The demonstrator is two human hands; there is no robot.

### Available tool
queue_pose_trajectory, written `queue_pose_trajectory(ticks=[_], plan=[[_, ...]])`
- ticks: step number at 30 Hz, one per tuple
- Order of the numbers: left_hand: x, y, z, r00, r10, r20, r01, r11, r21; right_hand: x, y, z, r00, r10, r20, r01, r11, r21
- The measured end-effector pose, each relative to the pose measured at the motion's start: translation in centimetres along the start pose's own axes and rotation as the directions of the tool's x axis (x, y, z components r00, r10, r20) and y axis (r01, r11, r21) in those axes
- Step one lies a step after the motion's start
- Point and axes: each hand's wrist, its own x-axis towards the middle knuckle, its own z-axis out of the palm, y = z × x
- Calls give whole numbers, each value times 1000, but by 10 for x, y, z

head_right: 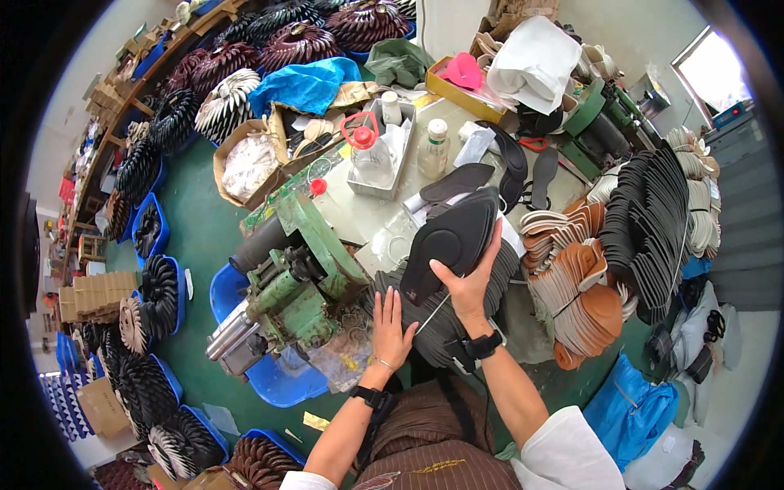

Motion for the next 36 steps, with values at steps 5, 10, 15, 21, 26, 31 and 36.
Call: queue_pose_trajectory(ticks=[5, 10, 15, 21, 26, 31, 36], plan=[[-12, 47, -87, 979, -171, -115, 13, 611, -791, -21, -74, 0, 866, 290, 408, -378, 913, 154], [-84, 39, -173, 1000, 18, 0, -8, 458, -889, -107, -106, 49, 632, 286, 720, -551, 819, 157], [-152, 2, -239, 937, -315, -149, -53, 295, -954, -181, -121, 139, 723, 187, 665, -259, 966, 10], [-216, -69, -258, 789, -464, -402, -92, 559, -824, -268, -123, 193, 522, 341, 782, -372, 916, -151], [-252, -98, -266, 744, -486, -459, -45, 648, -760, -312, -104, 213, 541, 411, 734, -368, 900, -232], [-267, -114, -261, 709, -549, -443, -84, 558, -826, -328, -98, 224, 611, 411, 677, -375, 903, -210], [-269, -117, -262, 698, -545, -464, -163, 510, -845, -334, -97, 227, 622, 444, 645, -456, 875, -164]])
